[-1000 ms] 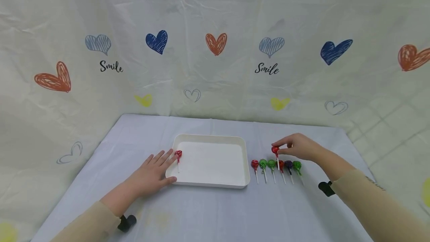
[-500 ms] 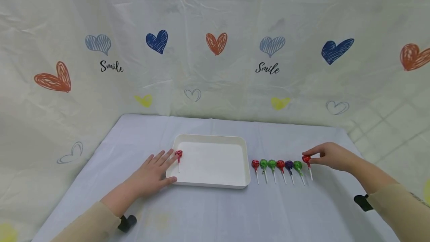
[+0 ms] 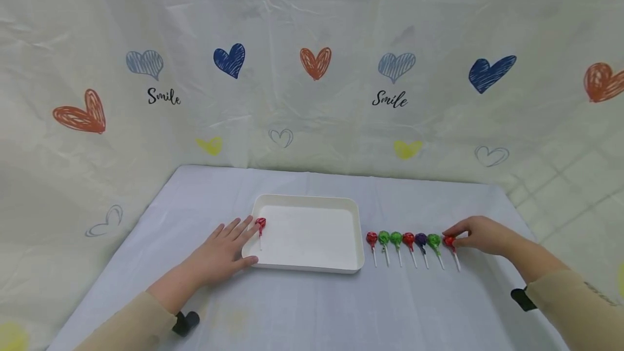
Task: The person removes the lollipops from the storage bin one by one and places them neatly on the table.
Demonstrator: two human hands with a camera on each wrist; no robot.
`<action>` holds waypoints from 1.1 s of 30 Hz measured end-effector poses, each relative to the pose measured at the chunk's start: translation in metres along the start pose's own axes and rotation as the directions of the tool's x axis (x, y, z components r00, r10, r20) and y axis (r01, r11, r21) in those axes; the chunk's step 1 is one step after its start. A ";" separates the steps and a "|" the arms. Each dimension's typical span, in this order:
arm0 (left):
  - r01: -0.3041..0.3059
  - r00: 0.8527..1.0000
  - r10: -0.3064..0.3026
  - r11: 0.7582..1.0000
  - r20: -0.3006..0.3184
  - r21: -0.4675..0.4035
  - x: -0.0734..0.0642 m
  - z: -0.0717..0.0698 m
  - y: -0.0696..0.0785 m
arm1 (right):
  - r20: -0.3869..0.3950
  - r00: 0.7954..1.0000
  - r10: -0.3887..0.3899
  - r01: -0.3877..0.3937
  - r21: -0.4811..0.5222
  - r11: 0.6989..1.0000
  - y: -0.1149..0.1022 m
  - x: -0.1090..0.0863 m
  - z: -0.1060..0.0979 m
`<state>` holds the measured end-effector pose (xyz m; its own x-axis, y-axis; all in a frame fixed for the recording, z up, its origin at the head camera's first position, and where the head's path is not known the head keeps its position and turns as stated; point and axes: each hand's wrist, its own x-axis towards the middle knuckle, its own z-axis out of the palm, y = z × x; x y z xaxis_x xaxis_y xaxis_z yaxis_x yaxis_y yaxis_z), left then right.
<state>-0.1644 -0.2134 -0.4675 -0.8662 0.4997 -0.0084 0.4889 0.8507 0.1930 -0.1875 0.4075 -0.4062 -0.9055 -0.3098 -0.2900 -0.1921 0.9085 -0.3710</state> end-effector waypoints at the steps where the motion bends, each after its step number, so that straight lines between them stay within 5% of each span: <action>1: 0.004 1.000 -0.004 1.000 0.002 0.004 0.000 0.000 0.000 | -0.003 1.000 0.001 -0.001 -0.003 1.000 0.002 0.000 0.001; 33: 0.029 0.998 -0.029 0.999 0.048 0.014 0.000 -0.005 0.003 | -0.074 0.997 0.016 -0.012 0.064 0.998 -0.007 -0.002 -0.003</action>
<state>-0.1630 -0.2116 -0.4615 -0.8742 0.4817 -0.0616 0.4651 0.8669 0.1792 -0.1860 0.4029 -0.4005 -0.9341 -0.2732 -0.2298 -0.1568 0.8923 -0.4233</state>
